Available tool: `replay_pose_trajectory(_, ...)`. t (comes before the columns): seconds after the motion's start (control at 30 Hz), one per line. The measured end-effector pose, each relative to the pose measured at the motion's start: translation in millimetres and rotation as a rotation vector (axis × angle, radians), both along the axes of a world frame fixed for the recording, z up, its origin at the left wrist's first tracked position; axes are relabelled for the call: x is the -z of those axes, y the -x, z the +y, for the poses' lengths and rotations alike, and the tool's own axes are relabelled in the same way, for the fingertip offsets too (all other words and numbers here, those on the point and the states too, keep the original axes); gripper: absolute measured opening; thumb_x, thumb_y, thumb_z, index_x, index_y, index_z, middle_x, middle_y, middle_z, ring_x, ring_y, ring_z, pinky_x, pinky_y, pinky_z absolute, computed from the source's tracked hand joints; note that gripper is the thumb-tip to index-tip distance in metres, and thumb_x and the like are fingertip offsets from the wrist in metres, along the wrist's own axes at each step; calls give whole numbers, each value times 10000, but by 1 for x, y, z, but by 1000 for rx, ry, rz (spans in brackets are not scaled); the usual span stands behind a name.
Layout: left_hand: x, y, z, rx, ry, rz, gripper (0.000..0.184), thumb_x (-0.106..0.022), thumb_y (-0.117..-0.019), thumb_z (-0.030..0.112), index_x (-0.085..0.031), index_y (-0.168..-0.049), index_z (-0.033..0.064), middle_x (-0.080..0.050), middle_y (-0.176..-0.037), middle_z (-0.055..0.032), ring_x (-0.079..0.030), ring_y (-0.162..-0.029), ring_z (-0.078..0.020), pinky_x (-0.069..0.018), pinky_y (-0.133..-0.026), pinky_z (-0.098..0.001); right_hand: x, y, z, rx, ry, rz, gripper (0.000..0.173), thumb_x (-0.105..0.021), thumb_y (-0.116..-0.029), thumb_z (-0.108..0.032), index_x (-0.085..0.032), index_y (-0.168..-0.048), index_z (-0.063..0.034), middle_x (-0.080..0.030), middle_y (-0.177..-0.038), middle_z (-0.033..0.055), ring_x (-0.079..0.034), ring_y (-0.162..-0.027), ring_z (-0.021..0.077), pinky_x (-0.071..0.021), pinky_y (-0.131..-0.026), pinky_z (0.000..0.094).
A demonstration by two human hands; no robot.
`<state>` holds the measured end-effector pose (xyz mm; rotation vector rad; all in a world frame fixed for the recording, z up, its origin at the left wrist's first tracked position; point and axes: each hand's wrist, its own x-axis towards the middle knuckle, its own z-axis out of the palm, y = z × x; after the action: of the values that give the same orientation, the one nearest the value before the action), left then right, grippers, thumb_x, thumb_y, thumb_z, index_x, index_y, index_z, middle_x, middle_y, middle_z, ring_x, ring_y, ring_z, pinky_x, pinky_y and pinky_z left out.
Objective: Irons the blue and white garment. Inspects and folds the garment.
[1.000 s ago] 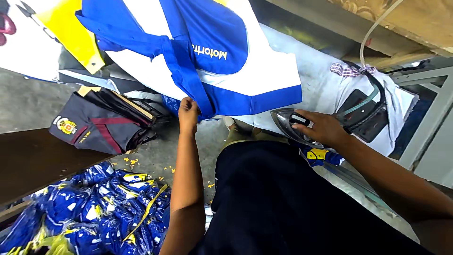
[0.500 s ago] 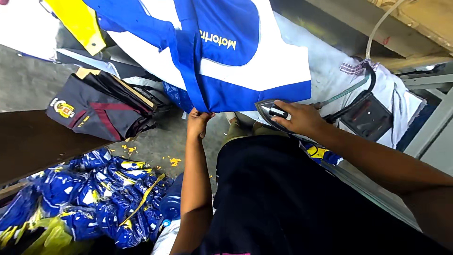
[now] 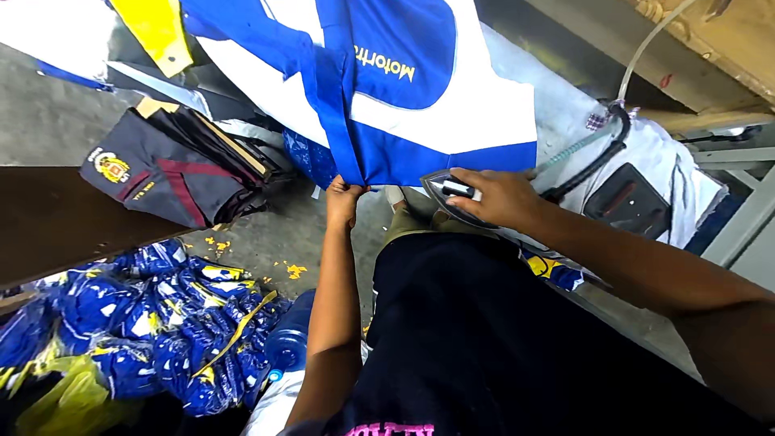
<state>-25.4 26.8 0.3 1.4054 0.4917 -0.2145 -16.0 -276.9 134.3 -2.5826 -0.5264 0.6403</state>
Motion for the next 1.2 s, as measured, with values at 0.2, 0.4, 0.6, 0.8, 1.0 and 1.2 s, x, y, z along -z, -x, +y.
replay_pose_trajectory(0.2,1,-3,3,18,-142,-1,209,-614,-838,-118,-621,-1015,-8,-685,-908,-10,-670,-832,-72,-586,-817,-309,4,-29,82,-163,52,80,542,-551,-1047,-460,-567,-1463,-113,-713,-998,229,-710,-900,433,-557,-751,591)
replay_pose_trajectory(0.4,8,-6,3,-3,-164,22,189,-643,-826,-115,-646,-989,-19,-686,-901,-30,-651,-822,-61,-567,-799,-287,5,-37,94,-315,35,62,544,-551,-1052,-437,-547,-1474,-94,-711,-993,229,-708,-905,430,-554,-759,587)
replay_pose_trajectory(0.6,2,-12,6,51,-226,50,178,-657,-824,-98,-662,-990,-32,-681,-904,-48,-626,-814,-51,-535,-779,-268,12,-33,79,-287,41,9,544,-580,-1035,-451,-596,-1431,-79,-722,-973,231,-719,-875,434,-564,-729,587)
replay_pose_trajectory(0.8,8,-12,7,71,-243,56,187,-644,-827,-100,-669,-1004,-44,-688,-932,-71,-630,-829,-72,-538,-791,-290,3,-35,104,-333,87,63,556,-549,-1053,-447,-542,-1492,-106,-715,-1013,237,-710,-929,430,-556,-782,582)
replay_pose_trajectory(1.0,6,-10,8,52,-205,34,205,-651,-819,-119,-666,-1003,-28,-690,-935,-36,-641,-856,-45,-546,-823,-268,10,-2,41,-347,27,42,539,-609,-1022,-428,-590,-1456,-109,-706,-945,237,-705,-806,427,-563,-683,578)
replay_pose_trajectory(1.2,3,-6,7,55,-148,25,194,-630,-845,-122,-639,-1002,-7,-688,-913,3,-653,-849,-34,-563,-827,-267,-3,17,-39,-94,6,44,528,-640,-1000,-417,-638,-1404,-78,-735,-1023,240,-724,-881,447,-569,-733,627)
